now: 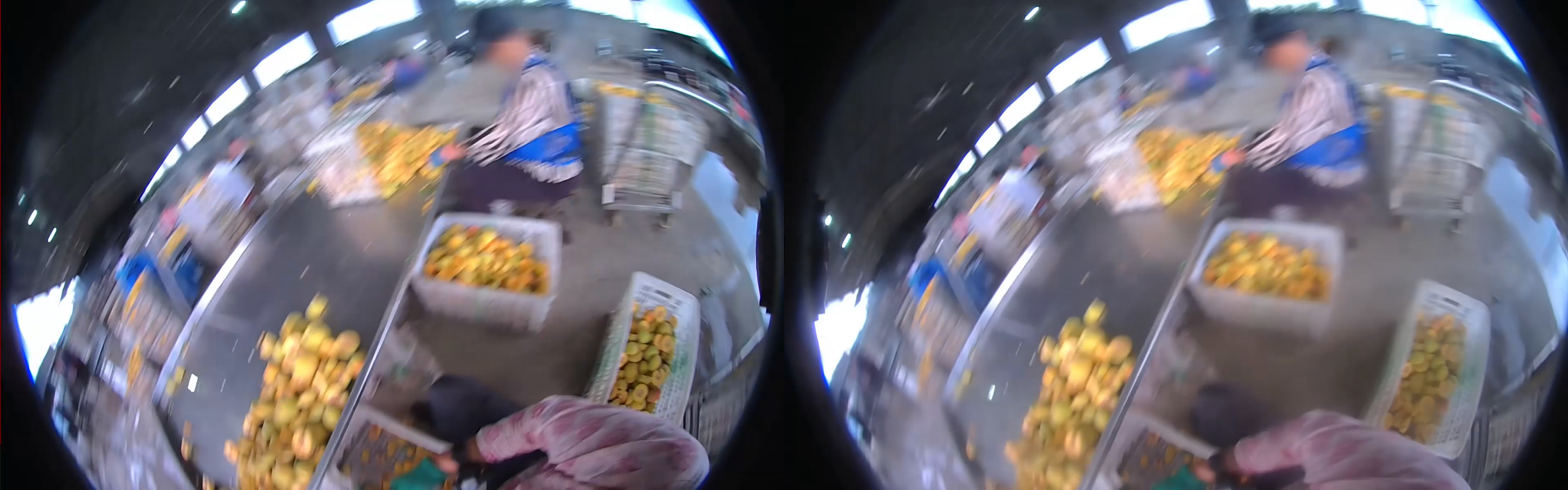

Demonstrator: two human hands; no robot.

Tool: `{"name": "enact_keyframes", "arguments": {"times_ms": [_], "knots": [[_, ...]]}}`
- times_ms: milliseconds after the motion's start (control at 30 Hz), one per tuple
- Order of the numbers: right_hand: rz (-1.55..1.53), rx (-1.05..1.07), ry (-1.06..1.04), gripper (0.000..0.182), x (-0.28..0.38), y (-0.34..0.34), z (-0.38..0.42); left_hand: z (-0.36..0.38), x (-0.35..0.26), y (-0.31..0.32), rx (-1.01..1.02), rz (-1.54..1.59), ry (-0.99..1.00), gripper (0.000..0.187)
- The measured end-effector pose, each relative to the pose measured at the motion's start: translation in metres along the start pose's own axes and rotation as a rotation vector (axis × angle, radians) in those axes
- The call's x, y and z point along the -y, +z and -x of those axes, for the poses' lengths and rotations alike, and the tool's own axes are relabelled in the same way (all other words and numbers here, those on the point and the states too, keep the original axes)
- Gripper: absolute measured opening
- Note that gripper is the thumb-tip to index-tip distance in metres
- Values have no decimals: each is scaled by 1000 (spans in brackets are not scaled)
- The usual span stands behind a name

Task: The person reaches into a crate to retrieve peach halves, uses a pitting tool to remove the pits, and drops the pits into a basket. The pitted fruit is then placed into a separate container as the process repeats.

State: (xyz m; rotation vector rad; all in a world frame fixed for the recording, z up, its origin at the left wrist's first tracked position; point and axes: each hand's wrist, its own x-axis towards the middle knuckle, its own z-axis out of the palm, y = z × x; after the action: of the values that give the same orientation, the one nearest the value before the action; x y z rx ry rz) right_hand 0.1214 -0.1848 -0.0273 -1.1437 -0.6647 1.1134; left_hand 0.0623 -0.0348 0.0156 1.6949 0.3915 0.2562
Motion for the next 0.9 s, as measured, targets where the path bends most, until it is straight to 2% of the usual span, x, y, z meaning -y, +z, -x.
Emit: {"name": "enact_keyframes", "arguments": {"times_ms": [67, 133, 200, 233, 267, 300, 333, 367, 400, 467, 533, 600, 667, 700, 733, 767, 800, 833, 867, 900], "knots": [[-247, 178, 154, 32, -3, 12, 5, -11, 11, 15, -454, 446, -190, 27], [-238, 233, 276, 36, 4, 14, 2, -36, 50, -29, -579, 114, 139, 32], [680, 2, 138, 37, -14, 25, -5, -25, 40, -77, -471, 102, 179, 28], [1059, -107, 176, 36, -53, 18, -7, -13, 8, -93, -563, 312, 84, 27], [1195, -162, 196, 40, -69, 15, -6, -9, 29, -131, -686, 117, 219, 22], [1327, -216, 225, 48, -84, 12, -6, 7, 23, -161, -771, 199, 89, 15], [1221, -190, 261, 53, -67, 11, 1, 25, 47, -215, -747, -20, 52, 12], [1116, -166, 301, 59, -57, 9, 3, 45, 41, -245, -632, -421, -84, 14], [1106, -122, 337, 52, -60, 9, 2, 63, 61, -280, -492, -786, 17, 23], [1115, -81, 365, 45, -74, 10, -3, 60, 26, -274, -282, -1275, 104, 32], [1159, -59, 341, 43, -95, 12, -13, 12, -9, -202, -332, -1178, 389, 34], [1139, -89, 234, 41, -99, 16, -12, -48, -18, -142, -202, -948, 457, 33], [1021, -176, 23, 41, -91, 25, -3, -102, -4, -88, -271, -1093, 516, 31], [972, -243, -87, 41, -84, 23, 0, -133, 28, -76, -281, -1258, 591, 37], [929, -347, -190, 41, -73, 20, 5, -153, 50, -64, -253, -1289, 551, 45], [933, -508, -350, 32, -58, 10, 10, -160, 39, -42, -235, -1397, 447, 47], [657, -623, -332, 26, -28, 2, 19, -160, 31, -32, -232, -1519, 320, 50], [367, -741, -353, 19, 2, -5, 27, -163, 37, -30, -258, -1535, 340, 49], [-208, -781, -173, 15, 51, -14, 45, -163, 38, -28, -232, -1467, 304, 49], [-246, -908, -384, 13, 78, -22, 53, -162, 39, -30, -211, -1408, 260, 50]]}}
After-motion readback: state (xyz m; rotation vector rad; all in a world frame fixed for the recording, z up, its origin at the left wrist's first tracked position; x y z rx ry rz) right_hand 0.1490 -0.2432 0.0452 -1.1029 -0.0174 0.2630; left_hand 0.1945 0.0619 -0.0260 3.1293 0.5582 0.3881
